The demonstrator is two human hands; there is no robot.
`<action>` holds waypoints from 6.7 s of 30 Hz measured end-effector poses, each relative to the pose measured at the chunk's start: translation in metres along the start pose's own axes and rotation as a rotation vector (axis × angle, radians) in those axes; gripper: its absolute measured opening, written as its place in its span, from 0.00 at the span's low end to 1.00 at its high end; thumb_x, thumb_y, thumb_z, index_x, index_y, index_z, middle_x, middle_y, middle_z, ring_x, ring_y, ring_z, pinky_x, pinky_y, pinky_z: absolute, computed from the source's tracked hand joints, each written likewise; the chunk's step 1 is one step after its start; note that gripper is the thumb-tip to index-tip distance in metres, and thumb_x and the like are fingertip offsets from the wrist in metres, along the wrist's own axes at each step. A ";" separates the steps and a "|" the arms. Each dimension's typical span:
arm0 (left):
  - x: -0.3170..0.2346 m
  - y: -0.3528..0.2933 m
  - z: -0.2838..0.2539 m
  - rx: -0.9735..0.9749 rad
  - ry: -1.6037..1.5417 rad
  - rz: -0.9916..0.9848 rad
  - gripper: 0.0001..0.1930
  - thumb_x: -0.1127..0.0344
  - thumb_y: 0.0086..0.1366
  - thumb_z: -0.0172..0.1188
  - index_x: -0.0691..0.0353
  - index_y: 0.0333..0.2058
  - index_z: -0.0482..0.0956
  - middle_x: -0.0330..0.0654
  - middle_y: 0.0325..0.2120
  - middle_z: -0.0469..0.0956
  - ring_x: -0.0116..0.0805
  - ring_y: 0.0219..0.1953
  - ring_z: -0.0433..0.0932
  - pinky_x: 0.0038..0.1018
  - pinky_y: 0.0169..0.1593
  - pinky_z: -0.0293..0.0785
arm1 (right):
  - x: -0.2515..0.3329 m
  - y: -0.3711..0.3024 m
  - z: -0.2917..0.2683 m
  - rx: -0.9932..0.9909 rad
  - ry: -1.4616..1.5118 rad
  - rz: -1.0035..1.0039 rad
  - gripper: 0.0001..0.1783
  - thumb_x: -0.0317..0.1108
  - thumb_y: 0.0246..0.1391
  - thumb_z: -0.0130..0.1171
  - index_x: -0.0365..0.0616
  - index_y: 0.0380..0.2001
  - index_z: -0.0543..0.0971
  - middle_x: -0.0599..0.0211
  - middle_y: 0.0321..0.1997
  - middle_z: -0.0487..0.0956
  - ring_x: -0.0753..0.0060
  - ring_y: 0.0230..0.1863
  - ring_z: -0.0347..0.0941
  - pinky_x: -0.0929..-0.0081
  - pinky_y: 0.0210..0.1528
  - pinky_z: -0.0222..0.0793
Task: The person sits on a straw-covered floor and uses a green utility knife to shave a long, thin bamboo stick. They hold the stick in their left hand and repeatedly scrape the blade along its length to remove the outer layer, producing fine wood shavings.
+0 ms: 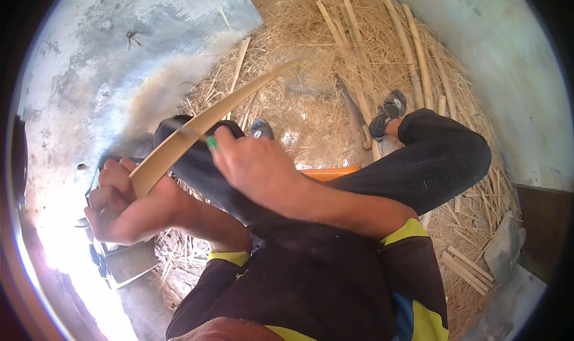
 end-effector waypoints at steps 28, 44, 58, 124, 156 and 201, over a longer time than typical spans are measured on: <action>-0.006 -0.005 0.024 1.087 -0.300 0.241 0.10 0.70 0.39 0.53 0.54 0.11 0.59 0.32 0.06 0.58 0.24 0.11 0.48 0.22 0.17 0.39 | -0.017 -0.001 -0.030 0.082 -0.078 0.087 0.13 0.38 0.58 0.48 0.37 0.32 0.70 0.47 0.13 0.72 0.44 0.19 0.72 0.55 0.21 0.68; -0.007 -0.005 0.017 1.124 -0.394 0.332 0.22 0.92 0.16 0.50 0.58 0.13 0.60 0.35 0.07 0.61 0.25 0.11 0.51 0.23 0.17 0.41 | -0.015 -0.001 -0.022 -0.075 -0.059 -0.035 0.10 0.34 0.55 0.54 0.38 0.28 0.68 0.54 0.11 0.69 0.49 0.15 0.70 0.59 0.17 0.65; 0.007 0.000 0.020 0.803 -0.435 0.052 0.21 0.54 0.58 0.38 0.51 0.09 0.49 0.34 0.03 0.46 0.23 0.13 0.40 0.23 0.17 0.39 | -0.194 -0.052 0.009 0.012 -0.263 0.410 0.16 0.38 0.58 0.47 0.33 0.38 0.73 0.43 0.20 0.75 0.44 0.28 0.75 0.53 0.31 0.69; 0.009 0.027 -0.011 0.824 0.276 0.674 0.10 0.69 0.57 0.45 0.60 0.22 0.53 0.31 0.10 0.43 0.21 0.12 0.45 0.18 0.17 0.50 | -0.045 0.009 0.002 0.008 0.061 0.068 0.12 0.35 0.58 0.49 0.34 0.33 0.70 0.52 0.11 0.71 0.50 0.15 0.72 0.59 0.18 0.68; 0.010 0.006 0.006 0.219 0.205 0.179 0.18 0.57 0.57 0.41 0.51 0.14 0.45 0.32 0.09 0.41 0.28 0.14 0.48 0.21 0.21 0.55 | -0.156 0.026 0.009 0.104 -0.054 0.358 0.18 0.38 0.61 0.43 0.28 0.37 0.71 0.45 0.19 0.75 0.50 0.23 0.75 0.60 0.25 0.72; -0.004 0.003 0.009 0.210 0.369 0.229 0.21 0.50 0.55 0.42 0.52 0.11 0.48 0.35 0.09 0.45 0.32 0.17 0.58 0.26 0.29 0.64 | -0.167 0.044 0.029 0.043 -0.165 0.177 0.14 0.37 0.58 0.46 0.35 0.36 0.70 0.45 0.15 0.72 0.44 0.20 0.73 0.53 0.24 0.69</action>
Point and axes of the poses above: each hand's wrist, its own y-axis towards the middle knuckle, its own z-axis out of the palm, x = y × z, the point moved 6 cm from there along y, towards the middle knuckle
